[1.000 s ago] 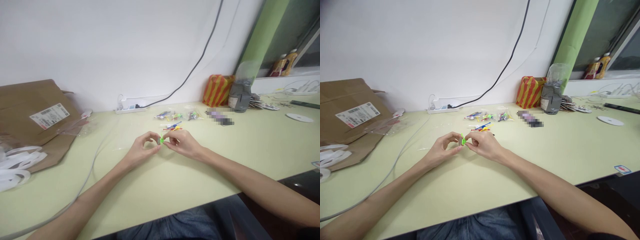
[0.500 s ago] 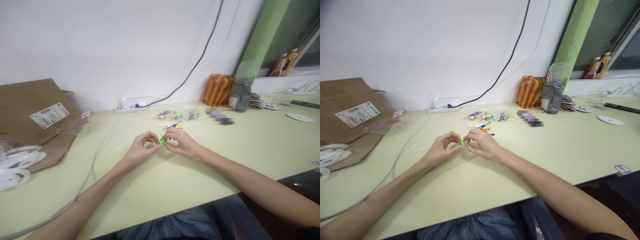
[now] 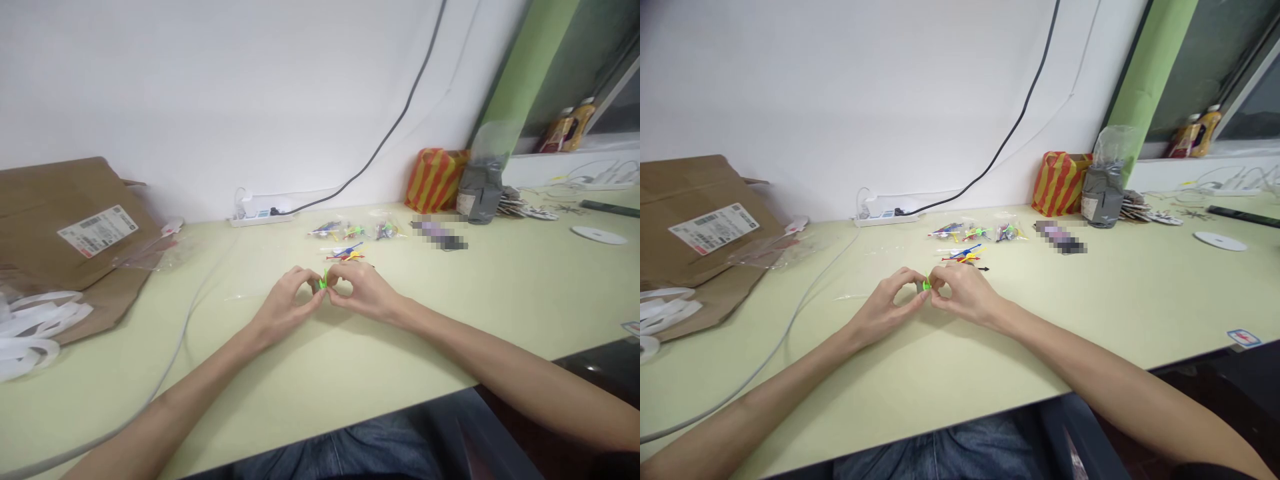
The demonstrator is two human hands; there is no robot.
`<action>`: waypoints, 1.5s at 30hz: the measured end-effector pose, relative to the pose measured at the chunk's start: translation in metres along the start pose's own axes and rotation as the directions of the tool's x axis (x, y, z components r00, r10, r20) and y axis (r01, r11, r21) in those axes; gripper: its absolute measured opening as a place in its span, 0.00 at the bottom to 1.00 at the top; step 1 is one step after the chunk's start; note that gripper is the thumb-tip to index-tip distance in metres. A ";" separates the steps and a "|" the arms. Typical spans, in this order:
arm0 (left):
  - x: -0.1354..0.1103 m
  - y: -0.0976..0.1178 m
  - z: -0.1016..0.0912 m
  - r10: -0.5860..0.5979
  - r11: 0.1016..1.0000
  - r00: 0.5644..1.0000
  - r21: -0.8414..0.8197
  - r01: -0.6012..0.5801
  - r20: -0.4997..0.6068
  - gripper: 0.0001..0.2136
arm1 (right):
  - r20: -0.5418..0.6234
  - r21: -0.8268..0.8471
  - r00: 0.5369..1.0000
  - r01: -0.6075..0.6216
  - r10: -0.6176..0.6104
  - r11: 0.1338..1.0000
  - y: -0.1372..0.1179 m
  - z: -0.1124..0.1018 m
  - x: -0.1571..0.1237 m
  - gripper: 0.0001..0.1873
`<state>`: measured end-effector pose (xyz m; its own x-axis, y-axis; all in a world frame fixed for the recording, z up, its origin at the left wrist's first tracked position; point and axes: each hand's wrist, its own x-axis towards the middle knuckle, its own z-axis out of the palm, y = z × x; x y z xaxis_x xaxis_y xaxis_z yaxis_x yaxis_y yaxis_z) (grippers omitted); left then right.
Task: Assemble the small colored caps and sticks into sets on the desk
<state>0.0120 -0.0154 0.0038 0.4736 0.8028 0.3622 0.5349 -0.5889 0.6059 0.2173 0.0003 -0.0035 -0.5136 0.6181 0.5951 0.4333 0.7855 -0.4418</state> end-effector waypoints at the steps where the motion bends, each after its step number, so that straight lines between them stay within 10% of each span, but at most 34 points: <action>1: 0.000 0.001 0.000 0.000 1.000 1.000 0.010 0.000 0.004 0.07 | -0.006 0.003 1.000 -0.004 0.004 1.000 -0.001 0.001 0.000 0.04; 28: 0.000 -0.002 0.003 -0.019 1.000 1.000 -0.002 0.019 0.011 0.05 | 0.262 0.593 0.926 -0.377 0.271 0.712 -0.011 0.003 0.002 0.09; 45: 0.002 -0.002 0.004 -0.054 0.998 0.998 -0.023 0.055 0.042 0.03 | 0.267 0.559 0.914 -0.406 0.307 0.723 -0.012 0.007 0.002 0.10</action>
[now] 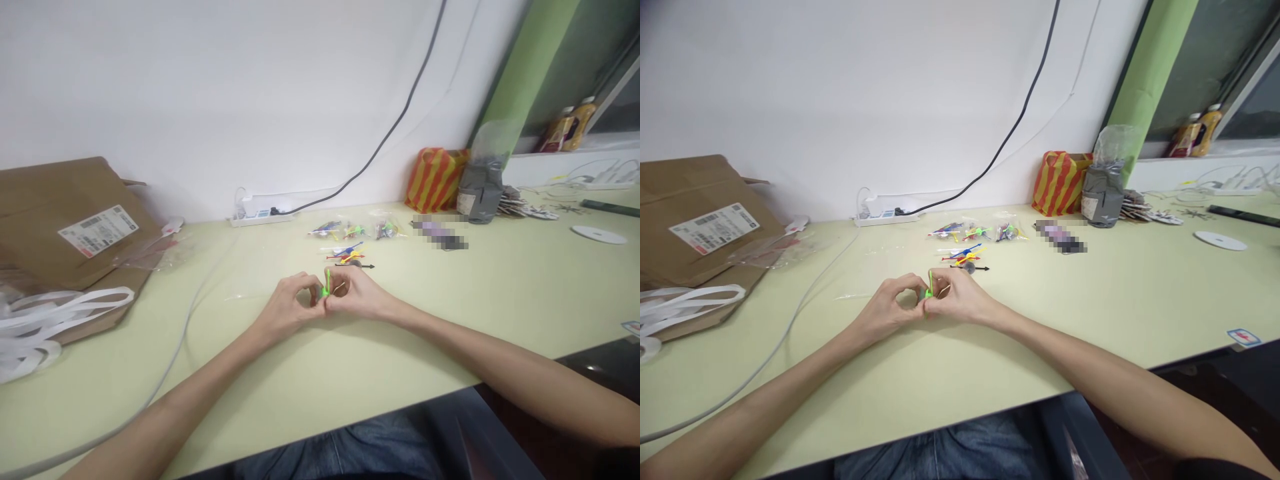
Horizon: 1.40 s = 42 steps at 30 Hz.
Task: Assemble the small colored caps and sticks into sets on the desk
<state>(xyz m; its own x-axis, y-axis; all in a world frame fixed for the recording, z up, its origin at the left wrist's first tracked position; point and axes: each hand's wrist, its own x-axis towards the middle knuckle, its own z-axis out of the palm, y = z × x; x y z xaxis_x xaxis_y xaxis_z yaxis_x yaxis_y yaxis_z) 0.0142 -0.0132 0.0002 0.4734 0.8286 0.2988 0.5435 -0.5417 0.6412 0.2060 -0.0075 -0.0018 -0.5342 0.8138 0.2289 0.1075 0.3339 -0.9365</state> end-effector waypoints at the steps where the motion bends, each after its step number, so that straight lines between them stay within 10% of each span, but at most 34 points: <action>1: 0.000 0.000 0.000 -0.003 1.000 1.000 -0.002 0.003 0.004 0.02 | 0.007 0.015 1.000 -0.004 0.004 1.000 0.000 0.000 0.000 0.10; 28: 0.006 -0.017 -0.002 -0.084 0.994 0.995 -0.069 0.081 -0.048 0.10 | 0.068 0.135 0.989 -0.143 0.135 0.981 0.023 -0.026 0.011 0.05; 42: 0.005 -0.025 -0.008 0.092 0.939 0.996 0.332 -0.094 0.024 0.08 | -0.069 -0.489 0.997 -0.012 -0.025 0.872 0.022 -0.032 0.006 0.23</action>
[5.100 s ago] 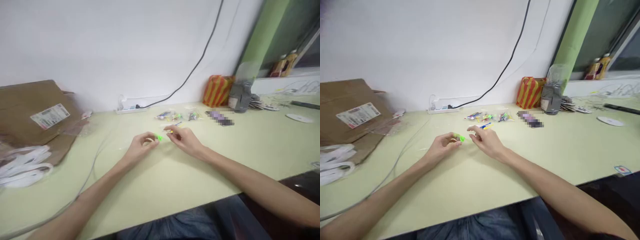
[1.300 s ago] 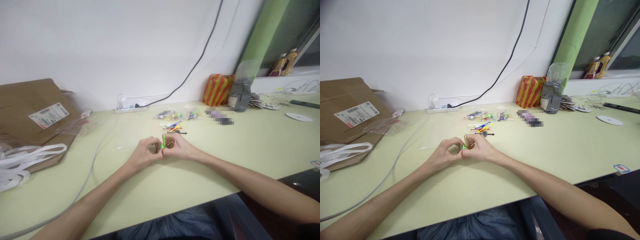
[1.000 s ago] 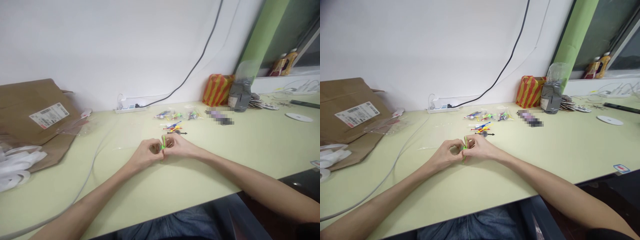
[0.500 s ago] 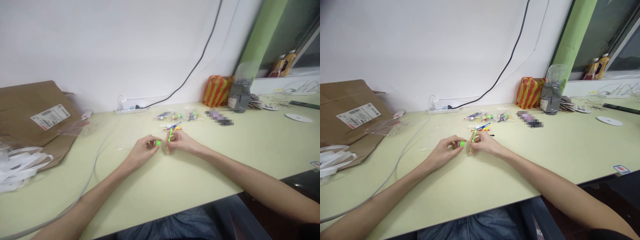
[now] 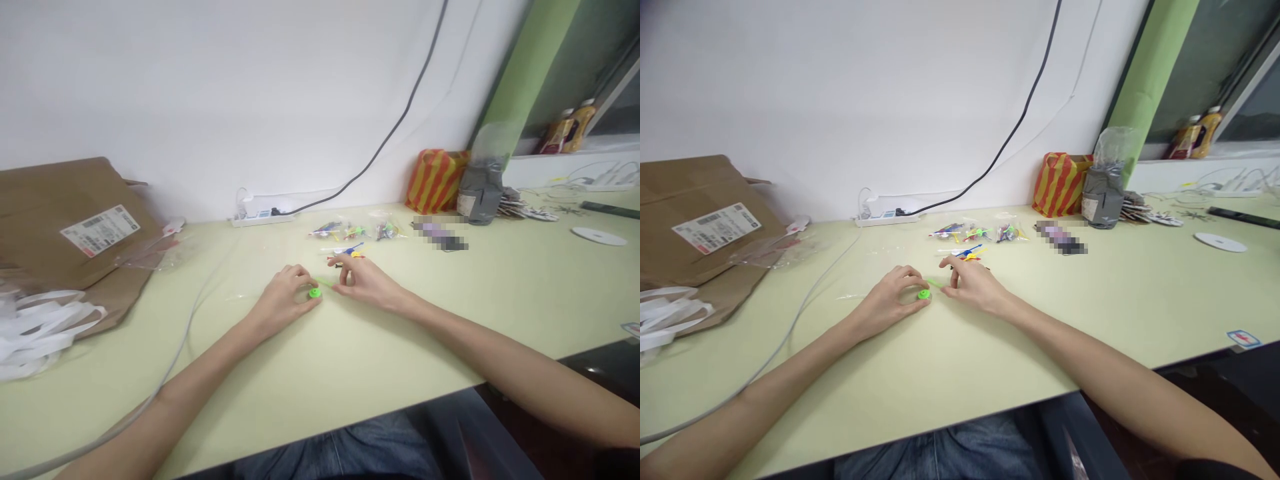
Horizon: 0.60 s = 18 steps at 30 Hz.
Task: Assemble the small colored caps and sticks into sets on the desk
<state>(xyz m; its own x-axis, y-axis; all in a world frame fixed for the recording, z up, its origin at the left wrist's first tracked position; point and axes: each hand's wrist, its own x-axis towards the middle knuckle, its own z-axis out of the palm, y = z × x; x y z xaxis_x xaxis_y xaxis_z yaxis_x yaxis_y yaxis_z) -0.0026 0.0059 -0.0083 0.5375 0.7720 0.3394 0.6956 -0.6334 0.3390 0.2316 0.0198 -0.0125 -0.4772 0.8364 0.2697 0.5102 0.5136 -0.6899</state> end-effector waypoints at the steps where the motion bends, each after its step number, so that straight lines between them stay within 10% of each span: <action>1: 0.000 0.000 0.000 0.003 1.000 1.000 0.011 -0.004 0.004 0.08 | 0.000 -0.059 1.000 0.012 -0.012 0.998 0.000 -0.001 0.000 0.22; 7: 0.001 0.001 -0.001 0.040 0.998 0.999 0.054 -0.041 0.023 0.07 | 0.041 -0.144 0.999 0.034 -0.029 0.989 0.002 -0.001 0.001 0.07; 18: 0.000 -0.001 0.001 0.072 0.996 0.997 0.058 -0.073 0.026 0.11 | 0.037 -0.081 0.990 0.141 -0.139 0.987 0.002 0.004 0.001 0.10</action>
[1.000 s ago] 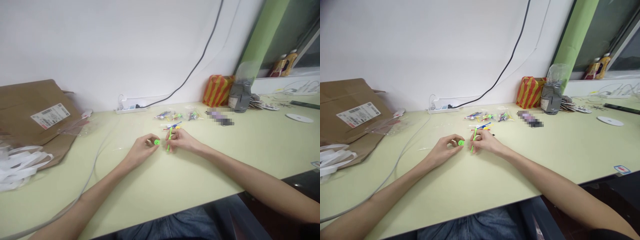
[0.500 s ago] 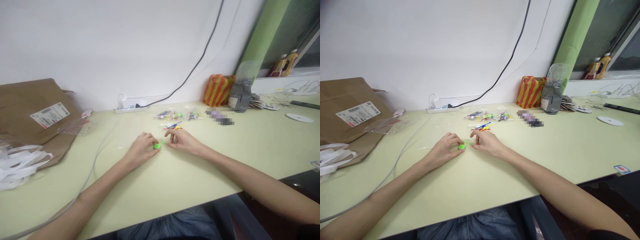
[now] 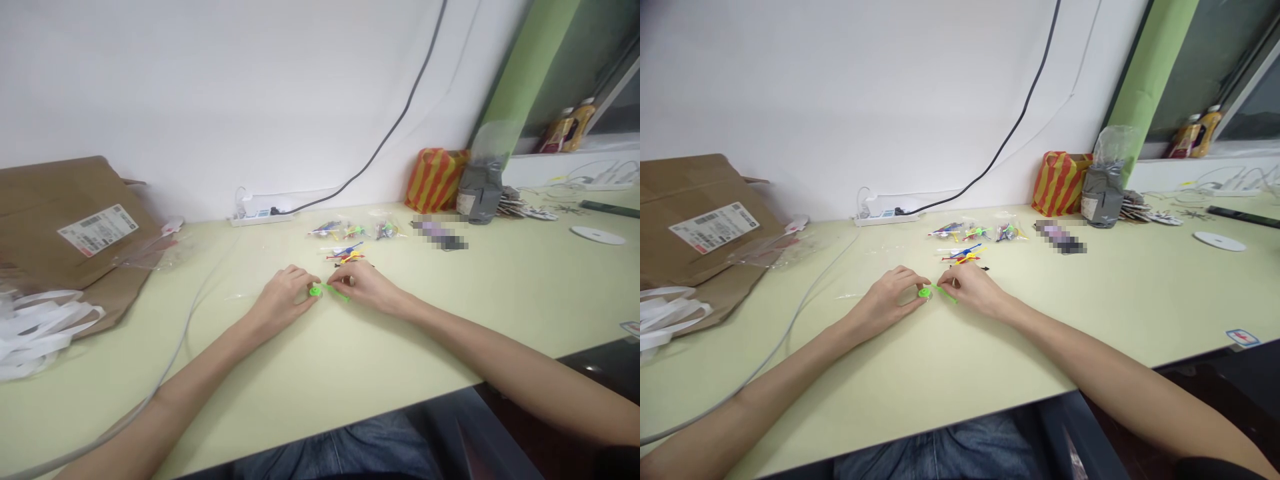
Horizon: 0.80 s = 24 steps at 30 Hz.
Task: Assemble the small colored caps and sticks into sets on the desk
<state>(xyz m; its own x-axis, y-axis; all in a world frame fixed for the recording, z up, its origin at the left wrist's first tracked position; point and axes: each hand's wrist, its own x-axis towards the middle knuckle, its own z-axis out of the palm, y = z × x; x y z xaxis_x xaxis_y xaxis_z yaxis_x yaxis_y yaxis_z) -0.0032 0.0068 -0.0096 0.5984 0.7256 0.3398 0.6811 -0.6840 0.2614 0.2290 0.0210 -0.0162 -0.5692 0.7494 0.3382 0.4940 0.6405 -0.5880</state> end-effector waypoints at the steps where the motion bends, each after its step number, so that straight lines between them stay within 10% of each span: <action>1: 0.000 0.000 0.000 0.008 1.000 1.000 0.004 -0.008 0.002 0.11 | -0.006 0.013 1.000 -0.001 0.001 1.000 -0.002 -0.001 0.000 0.10; 24: 0.000 0.001 -0.003 -0.085 0.996 0.996 -0.009 0.085 -0.041 0.04 | -0.068 -0.205 0.996 -0.074 0.061 0.976 0.003 0.007 0.005 0.06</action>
<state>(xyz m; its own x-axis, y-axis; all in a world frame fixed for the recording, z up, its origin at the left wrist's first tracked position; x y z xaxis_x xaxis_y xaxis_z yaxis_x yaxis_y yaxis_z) -0.0035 0.0060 -0.0067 0.5207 0.7774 0.3529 0.7254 -0.6208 0.2972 0.2234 0.0254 -0.0211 -0.4918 0.7967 0.3513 0.6590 0.6042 -0.4479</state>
